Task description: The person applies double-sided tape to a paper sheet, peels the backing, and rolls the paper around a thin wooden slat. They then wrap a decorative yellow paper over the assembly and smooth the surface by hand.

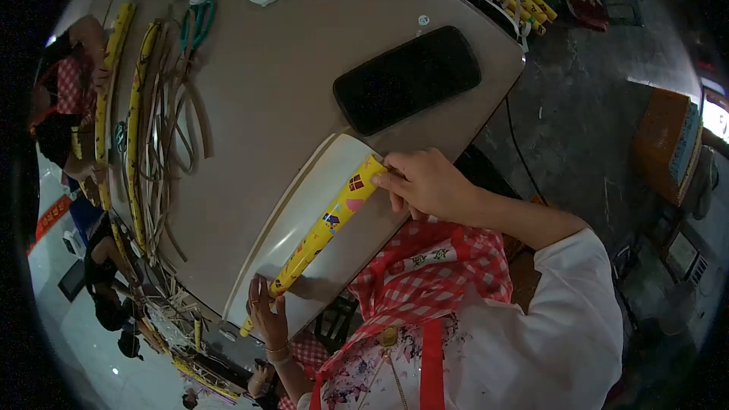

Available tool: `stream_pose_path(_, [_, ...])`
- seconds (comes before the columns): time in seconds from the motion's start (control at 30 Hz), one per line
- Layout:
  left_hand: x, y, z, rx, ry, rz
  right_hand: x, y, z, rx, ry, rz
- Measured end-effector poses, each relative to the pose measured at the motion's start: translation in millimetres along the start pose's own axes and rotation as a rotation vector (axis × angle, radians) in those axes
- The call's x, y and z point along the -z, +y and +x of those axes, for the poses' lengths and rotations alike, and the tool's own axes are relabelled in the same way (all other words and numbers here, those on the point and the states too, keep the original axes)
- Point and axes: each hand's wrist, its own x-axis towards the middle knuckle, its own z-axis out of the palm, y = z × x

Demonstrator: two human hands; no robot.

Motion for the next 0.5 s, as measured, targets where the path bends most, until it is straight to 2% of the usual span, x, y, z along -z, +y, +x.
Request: stream_pose_path(0.5, [6.3, -1.3, 3.3, -0.017, 0.014, -0.030, -0.5, -9.2, 0.8, -0.043, -0.001, 0.042])
